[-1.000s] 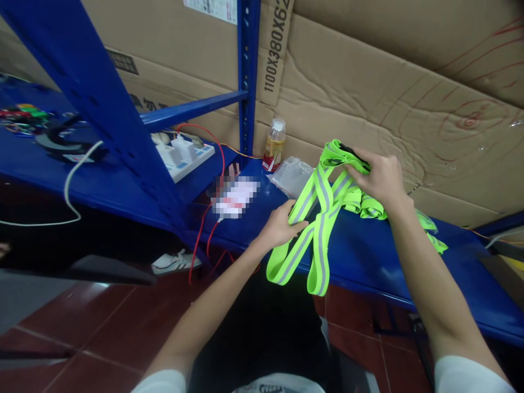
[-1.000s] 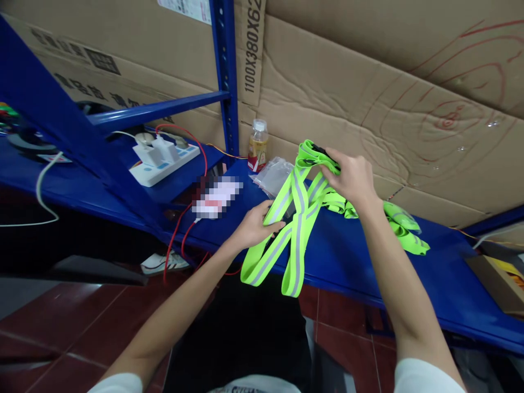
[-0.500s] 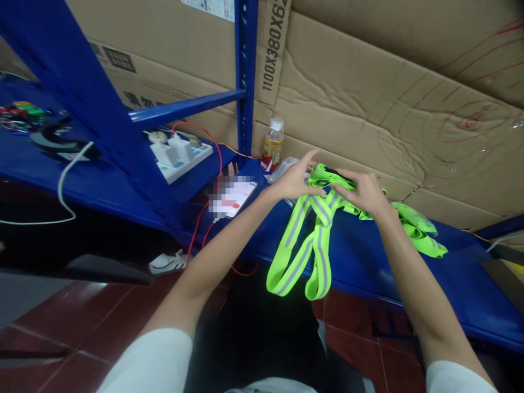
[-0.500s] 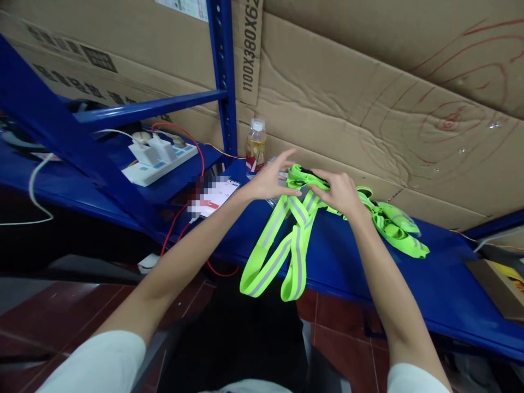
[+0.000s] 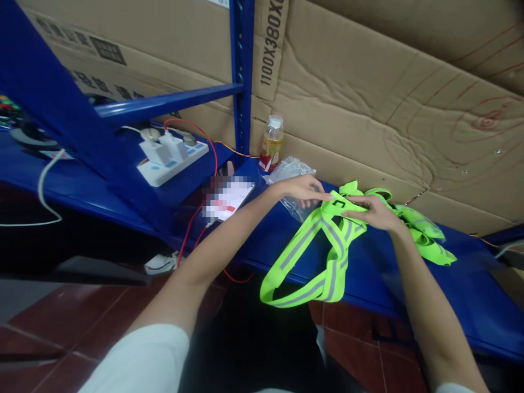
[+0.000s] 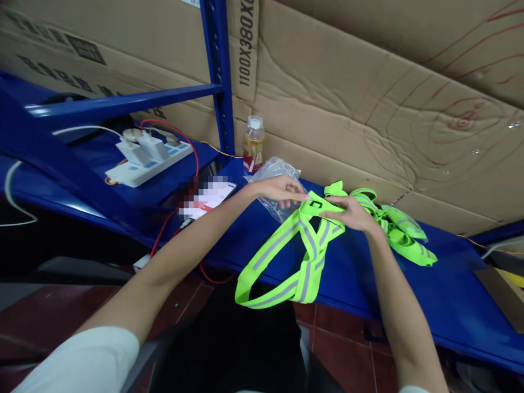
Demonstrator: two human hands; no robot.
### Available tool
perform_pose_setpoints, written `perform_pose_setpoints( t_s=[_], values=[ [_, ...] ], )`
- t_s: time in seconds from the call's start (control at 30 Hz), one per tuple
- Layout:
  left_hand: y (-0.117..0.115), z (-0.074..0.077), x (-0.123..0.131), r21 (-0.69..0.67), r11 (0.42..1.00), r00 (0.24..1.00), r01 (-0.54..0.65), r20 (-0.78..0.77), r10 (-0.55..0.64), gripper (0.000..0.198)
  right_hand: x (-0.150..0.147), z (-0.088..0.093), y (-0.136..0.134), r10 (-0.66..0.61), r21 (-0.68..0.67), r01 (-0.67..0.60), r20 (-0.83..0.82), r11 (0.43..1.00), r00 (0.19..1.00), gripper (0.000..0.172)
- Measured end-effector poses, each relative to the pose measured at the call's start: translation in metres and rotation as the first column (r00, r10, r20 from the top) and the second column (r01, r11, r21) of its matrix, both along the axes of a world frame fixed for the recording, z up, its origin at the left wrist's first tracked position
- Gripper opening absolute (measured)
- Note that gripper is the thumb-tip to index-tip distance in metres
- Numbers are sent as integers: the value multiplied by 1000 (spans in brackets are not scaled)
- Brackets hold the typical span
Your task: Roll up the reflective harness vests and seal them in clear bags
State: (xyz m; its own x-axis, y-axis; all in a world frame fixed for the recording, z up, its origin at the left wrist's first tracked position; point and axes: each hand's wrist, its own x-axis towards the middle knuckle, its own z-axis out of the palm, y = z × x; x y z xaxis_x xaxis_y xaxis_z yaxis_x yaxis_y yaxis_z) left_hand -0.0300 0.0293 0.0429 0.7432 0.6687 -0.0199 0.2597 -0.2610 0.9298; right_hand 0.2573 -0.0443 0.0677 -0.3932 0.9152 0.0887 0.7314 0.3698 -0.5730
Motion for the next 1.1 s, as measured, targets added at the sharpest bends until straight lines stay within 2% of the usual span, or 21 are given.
perform_pose_setpoints(
  t_s=[0.13, 0.2, 0.3, 0.37, 0.47, 0.57, 0.63, 0.7, 0.83, 0.87, 0.93, 1.0, 1.03, 1.1],
  values=[
    [7, -22, 6, -201, 980, 999, -11, -52, 0, 72, 10, -23, -2, -8, -29, 5, -108, 1000, 994, 59],
    [9, -34, 12, -187, 980, 997, -72, -16, 70, 77, 4, -33, -3, 10, -53, -17, -133, 998, 991, 60],
    [6, -42, 16, -53, 986, 986, -158, 43, 160, 82, -9, -42, -5, 76, -58, -82, -96, 995, 993, 57],
    [1, -41, 14, 52, 981, 981, -186, 64, 183, 85, -16, -44, -6, 99, 27, -99, -25, 995, 995, 56],
    [-9, -34, 8, 260, 955, 989, -139, 81, 122, 78, -22, -46, -9, 30, 193, -50, 105, 980, 994, 55],
    [-13, -30, 6, 499, 863, 996, -76, 76, 43, 54, -23, -48, -12, -34, 276, -14, 168, 961, 985, 52],
    [-13, -29, 7, 600, 798, 998, -55, 53, 29, 44, -23, -51, -12, -46, 293, -11, 189, 956, 981, 51],
    [-11, -30, 7, 623, 782, 1000, -3, 3, 2, 33, -22, -54, -11, -68, 318, -10, 232, 948, 970, 49],
    [-9, -29, 3, 549, 835, 999, 44, -31, -33, 27, -18, -55, -9, -78, 352, -47, 330, 935, 941, 49],
    [-9, -29, 1, 528, 849, 1000, 27, -18, -21, 31, -17, -54, -9, -79, 350, -51, 348, 936, 934, 49],
    [-8, -28, -1, 512, 859, 1000, 1, 3, -4, 54, -14, -53, -9, -96, 348, -41, 368, 936, 925, 46],
    [-8, -28, -3, 557, 830, 1000, 9, 4, -13, 77, -13, -53, -9, -116, 352, -26, 375, 936, 920, 45],
    [-9, -27, -3, 591, 806, 1000, 25, -4, -28, 81, -12, -53, -9, -126, 357, -17, 374, 934, 919, 45],
    [-12, -26, -2, 639, 767, 999, 48, -14, -51, 72, -12, -54, -8, -143, 362, -1, 369, 932, 918, 47]
  ],
)
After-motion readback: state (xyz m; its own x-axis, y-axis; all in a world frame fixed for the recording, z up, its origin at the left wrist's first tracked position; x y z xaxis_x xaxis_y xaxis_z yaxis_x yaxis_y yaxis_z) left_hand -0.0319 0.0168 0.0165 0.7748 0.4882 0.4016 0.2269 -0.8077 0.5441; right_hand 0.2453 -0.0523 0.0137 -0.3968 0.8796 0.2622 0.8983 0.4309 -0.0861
